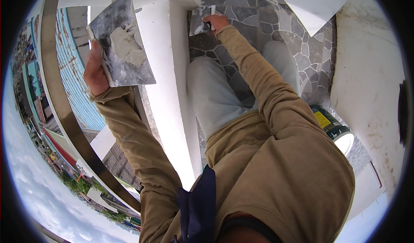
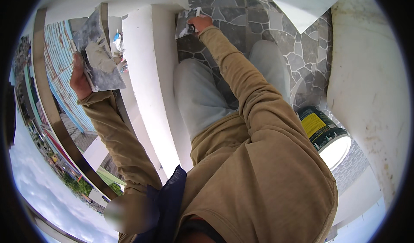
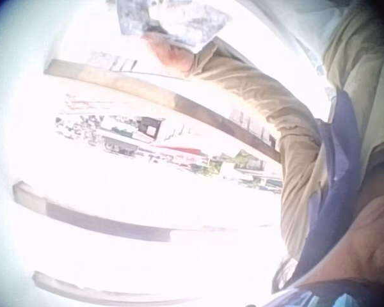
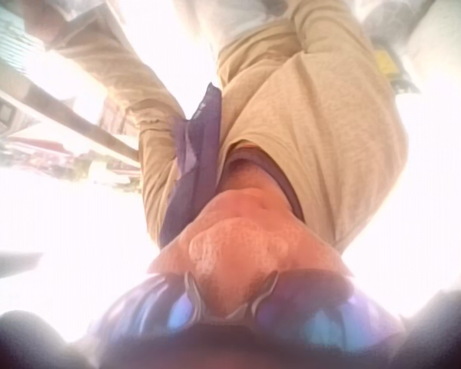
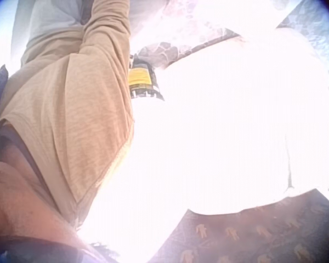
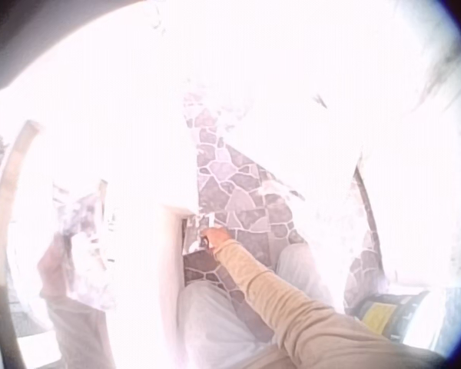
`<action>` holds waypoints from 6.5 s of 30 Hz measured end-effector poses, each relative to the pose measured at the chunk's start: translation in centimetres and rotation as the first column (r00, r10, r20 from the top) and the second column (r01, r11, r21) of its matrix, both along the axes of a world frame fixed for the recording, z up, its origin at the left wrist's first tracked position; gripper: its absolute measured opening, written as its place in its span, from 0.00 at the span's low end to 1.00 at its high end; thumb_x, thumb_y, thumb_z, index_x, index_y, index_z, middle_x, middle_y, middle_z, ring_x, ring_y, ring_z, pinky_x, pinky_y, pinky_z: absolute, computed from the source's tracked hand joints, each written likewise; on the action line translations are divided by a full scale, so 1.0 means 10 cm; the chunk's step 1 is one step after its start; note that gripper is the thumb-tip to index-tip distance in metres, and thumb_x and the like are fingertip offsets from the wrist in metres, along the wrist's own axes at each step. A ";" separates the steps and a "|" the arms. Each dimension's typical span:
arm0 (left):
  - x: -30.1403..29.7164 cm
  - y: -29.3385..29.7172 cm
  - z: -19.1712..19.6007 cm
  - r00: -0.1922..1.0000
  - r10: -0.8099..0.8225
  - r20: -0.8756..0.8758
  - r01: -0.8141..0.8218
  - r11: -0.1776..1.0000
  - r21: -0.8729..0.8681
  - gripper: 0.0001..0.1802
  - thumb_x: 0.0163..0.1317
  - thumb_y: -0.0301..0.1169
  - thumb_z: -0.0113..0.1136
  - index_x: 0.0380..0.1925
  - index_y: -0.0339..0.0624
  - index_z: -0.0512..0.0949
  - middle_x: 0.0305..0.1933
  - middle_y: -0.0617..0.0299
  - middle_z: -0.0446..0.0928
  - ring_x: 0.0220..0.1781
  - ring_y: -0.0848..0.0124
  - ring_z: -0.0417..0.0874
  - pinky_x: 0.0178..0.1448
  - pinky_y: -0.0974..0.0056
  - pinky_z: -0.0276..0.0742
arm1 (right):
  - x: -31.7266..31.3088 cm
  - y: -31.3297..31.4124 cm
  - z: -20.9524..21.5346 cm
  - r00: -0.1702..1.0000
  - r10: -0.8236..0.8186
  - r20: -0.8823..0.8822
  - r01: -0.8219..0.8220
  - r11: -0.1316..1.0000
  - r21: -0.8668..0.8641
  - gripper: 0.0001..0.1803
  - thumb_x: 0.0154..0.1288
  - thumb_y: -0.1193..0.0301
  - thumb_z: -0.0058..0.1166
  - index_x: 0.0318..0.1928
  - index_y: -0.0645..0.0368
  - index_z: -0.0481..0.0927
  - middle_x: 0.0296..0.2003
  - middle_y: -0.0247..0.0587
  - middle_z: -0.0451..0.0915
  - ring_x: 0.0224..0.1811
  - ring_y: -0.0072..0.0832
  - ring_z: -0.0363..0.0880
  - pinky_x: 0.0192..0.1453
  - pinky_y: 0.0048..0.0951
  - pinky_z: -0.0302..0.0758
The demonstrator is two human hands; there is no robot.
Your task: Applying wall filler or putty to a concrete pillar using putty knives.
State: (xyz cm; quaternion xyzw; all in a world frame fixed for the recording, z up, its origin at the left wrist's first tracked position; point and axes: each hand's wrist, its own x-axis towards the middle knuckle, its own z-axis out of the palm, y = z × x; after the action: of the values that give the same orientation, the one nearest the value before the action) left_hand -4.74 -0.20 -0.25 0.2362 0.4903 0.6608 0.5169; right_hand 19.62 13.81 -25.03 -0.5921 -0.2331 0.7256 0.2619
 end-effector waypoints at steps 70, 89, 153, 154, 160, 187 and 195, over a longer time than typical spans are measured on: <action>0.17 0.06 0.21 0.993 -0.091 0.071 0.094 0.995 -0.035 0.21 0.65 0.39 0.49 0.47 0.29 0.71 0.43 0.54 0.76 0.41 0.68 0.79 0.46 0.67 0.75 | -0.20 -0.41 1.28 0.993 -0.063 -0.096 0.083 0.971 0.223 0.10 0.49 0.75 0.57 0.35 0.61 0.77 0.24 0.30 0.72 0.20 0.21 0.72 0.21 0.27 0.72; 0.15 0.08 0.18 0.989 -0.056 0.140 0.058 0.998 -0.011 0.20 0.66 0.37 0.47 0.50 0.30 0.69 0.46 0.55 0.75 0.44 0.67 0.79 0.48 0.65 0.75 | -0.43 -0.47 2.10 1.000 -0.013 -0.023 0.023 0.854 0.519 0.08 0.49 0.77 0.56 0.32 0.66 0.77 0.21 0.29 0.69 0.20 0.17 0.67 0.21 0.23 0.65; 0.10 0.10 0.10 0.939 -0.083 0.333 0.048 0.992 0.113 0.20 0.67 0.36 0.43 0.47 0.26 0.68 0.44 0.46 0.77 0.40 0.61 0.82 0.44 0.62 0.81 | -0.17 -0.05 0.59 0.997 -0.070 -0.034 0.073 0.995 0.071 0.13 0.49 0.75 0.56 0.38 0.62 0.74 0.32 0.39 0.75 0.31 0.30 0.75 0.31 0.34 0.72; 0.12 0.10 0.12 0.945 -0.034 0.325 0.007 0.996 0.084 0.20 0.67 0.36 0.43 0.46 0.26 0.69 0.42 0.46 0.78 0.38 0.62 0.82 0.42 0.63 0.81 | -0.18 -0.06 0.61 0.997 -0.063 -0.055 0.067 0.995 0.076 0.13 0.49 0.75 0.56 0.38 0.62 0.74 0.32 0.38 0.75 0.31 0.30 0.75 0.30 0.35 0.73; 0.10 0.09 0.08 0.937 -0.072 0.342 0.032 0.992 0.123 0.19 0.67 0.35 0.44 0.46 0.25 0.69 0.44 0.46 0.77 0.41 0.61 0.81 0.46 0.63 0.79 | -0.24 -0.11 0.84 0.997 -0.037 -0.069 0.046 0.991 0.129 0.13 0.50 0.75 0.55 0.39 0.62 0.75 0.30 0.36 0.75 0.29 0.29 0.76 0.30 0.36 0.74; 0.18 0.09 0.19 0.928 -0.102 0.358 0.054 0.988 0.141 0.20 0.67 0.36 0.45 0.46 0.26 0.70 0.46 0.47 0.76 0.42 0.62 0.81 0.47 0.62 0.79 | -0.06 0.08 0.23 0.997 -0.042 -0.064 0.035 0.994 -0.104 0.11 0.49 0.72 0.57 0.33 0.64 0.74 0.27 0.41 0.74 0.24 0.32 0.75 0.20 0.34 0.74; 0.08 0.09 0.10 0.910 -0.143 0.388 0.089 0.984 0.153 0.21 0.67 0.37 0.45 0.47 0.26 0.69 0.47 0.47 0.76 0.43 0.61 0.80 0.49 0.61 0.78 | -0.07 0.08 0.35 1.000 0.002 -0.009 -0.003 0.999 -0.052 0.12 0.48 0.72 0.58 0.35 0.63 0.77 0.29 0.41 0.76 0.26 0.31 0.76 0.23 0.32 0.76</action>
State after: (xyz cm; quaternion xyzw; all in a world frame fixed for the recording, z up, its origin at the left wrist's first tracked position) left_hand -3.89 0.69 0.75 0.1592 0.3155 0.6940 0.6273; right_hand 18.95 14.65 -21.58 -0.5952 -0.2135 0.7345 0.2465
